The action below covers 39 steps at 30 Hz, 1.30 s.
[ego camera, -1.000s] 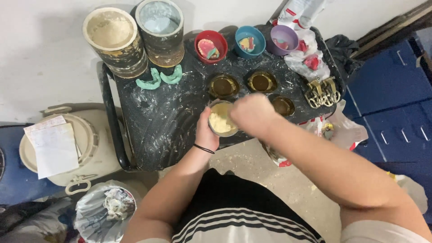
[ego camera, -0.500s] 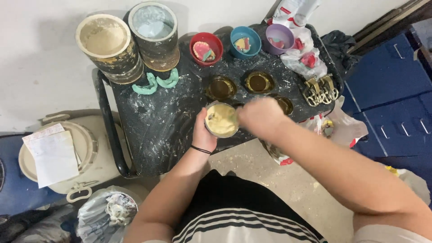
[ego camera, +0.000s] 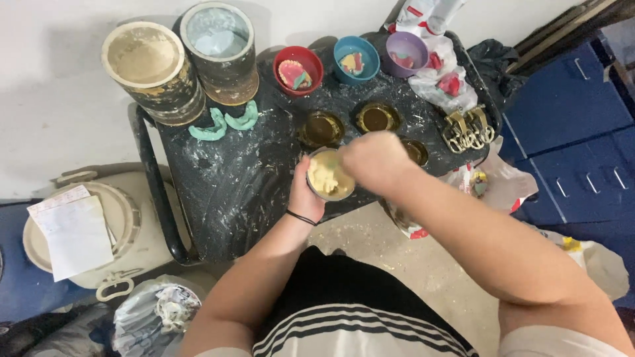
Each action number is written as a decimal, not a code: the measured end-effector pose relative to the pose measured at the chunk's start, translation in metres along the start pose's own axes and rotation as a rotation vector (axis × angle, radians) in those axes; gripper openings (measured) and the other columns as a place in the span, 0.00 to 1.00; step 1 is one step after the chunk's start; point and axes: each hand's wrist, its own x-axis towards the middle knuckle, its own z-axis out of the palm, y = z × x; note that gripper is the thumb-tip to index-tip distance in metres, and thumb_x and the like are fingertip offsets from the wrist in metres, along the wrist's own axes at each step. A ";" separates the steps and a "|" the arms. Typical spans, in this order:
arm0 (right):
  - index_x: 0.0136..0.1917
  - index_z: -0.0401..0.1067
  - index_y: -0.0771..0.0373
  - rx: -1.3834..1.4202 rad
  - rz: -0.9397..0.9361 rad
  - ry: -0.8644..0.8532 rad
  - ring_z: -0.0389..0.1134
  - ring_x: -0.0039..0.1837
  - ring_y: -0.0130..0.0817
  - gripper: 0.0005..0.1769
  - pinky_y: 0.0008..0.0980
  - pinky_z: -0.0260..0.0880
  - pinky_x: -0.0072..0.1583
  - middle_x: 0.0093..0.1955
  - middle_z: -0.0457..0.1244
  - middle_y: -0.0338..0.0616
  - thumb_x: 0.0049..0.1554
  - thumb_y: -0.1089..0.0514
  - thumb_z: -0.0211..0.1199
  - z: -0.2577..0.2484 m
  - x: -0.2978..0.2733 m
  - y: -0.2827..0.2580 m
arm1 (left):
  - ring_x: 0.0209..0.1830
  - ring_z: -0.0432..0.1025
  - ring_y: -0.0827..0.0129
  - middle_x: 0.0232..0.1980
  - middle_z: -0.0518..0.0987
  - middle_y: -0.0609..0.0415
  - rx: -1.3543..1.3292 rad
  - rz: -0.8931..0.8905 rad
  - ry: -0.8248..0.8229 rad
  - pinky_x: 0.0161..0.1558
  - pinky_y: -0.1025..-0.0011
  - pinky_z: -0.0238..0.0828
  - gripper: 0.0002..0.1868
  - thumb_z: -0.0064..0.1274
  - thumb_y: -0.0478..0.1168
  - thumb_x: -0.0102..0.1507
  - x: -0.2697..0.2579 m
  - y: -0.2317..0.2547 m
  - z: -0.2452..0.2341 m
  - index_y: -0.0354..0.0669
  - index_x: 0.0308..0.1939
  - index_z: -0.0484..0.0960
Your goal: The person applies a substance to a small object using a brush, then moves to a bag to scoop a white powder into a container. They return to the table and use a green spatula to mix the powder with a liquid in a small bowl.
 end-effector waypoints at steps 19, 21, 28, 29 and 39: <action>0.31 0.77 0.50 -0.019 0.056 -0.176 0.70 0.31 0.30 0.10 0.33 0.70 0.36 0.26 0.66 0.32 0.55 0.55 0.70 -0.024 0.005 0.007 | 0.70 0.71 0.55 0.70 0.76 0.46 -0.008 -0.024 -0.040 0.71 0.53 0.66 0.36 0.52 0.67 0.66 0.015 -0.007 0.002 0.51 0.69 0.77; 0.31 0.77 0.52 0.015 0.068 -0.211 0.69 0.31 0.33 0.10 0.36 0.70 0.35 0.25 0.66 0.35 0.54 0.56 0.69 -0.021 -0.003 0.007 | 0.69 0.71 0.55 0.69 0.77 0.45 0.010 0.018 -0.038 0.70 0.54 0.67 0.34 0.52 0.65 0.65 0.000 0.013 0.017 0.49 0.68 0.78; 0.32 0.75 0.53 0.122 0.077 -0.290 0.68 0.31 0.27 0.15 0.28 0.74 0.38 0.26 0.64 0.32 0.61 0.53 0.65 -0.045 0.008 0.015 | 0.68 0.72 0.54 0.69 0.77 0.42 -0.018 0.018 -0.065 0.70 0.53 0.68 0.36 0.52 0.66 0.66 0.006 -0.002 0.012 0.48 0.69 0.77; 0.32 0.75 0.53 0.121 0.079 -0.286 0.68 0.31 0.27 0.15 0.28 0.74 0.38 0.26 0.64 0.32 0.61 0.53 0.65 -0.045 0.004 0.012 | 0.68 0.72 0.54 0.69 0.77 0.42 -0.015 0.020 -0.067 0.70 0.53 0.68 0.36 0.52 0.66 0.66 0.001 0.008 0.016 0.48 0.69 0.77; 0.29 0.75 0.54 0.009 0.082 -0.095 0.69 0.28 0.36 0.10 0.37 0.69 0.32 0.22 0.62 0.37 0.52 0.59 0.68 -0.033 -0.005 0.002 | 0.67 0.73 0.55 0.66 0.79 0.43 0.012 0.042 -0.038 0.69 0.54 0.69 0.35 0.54 0.64 0.65 -0.008 0.020 0.020 0.47 0.68 0.78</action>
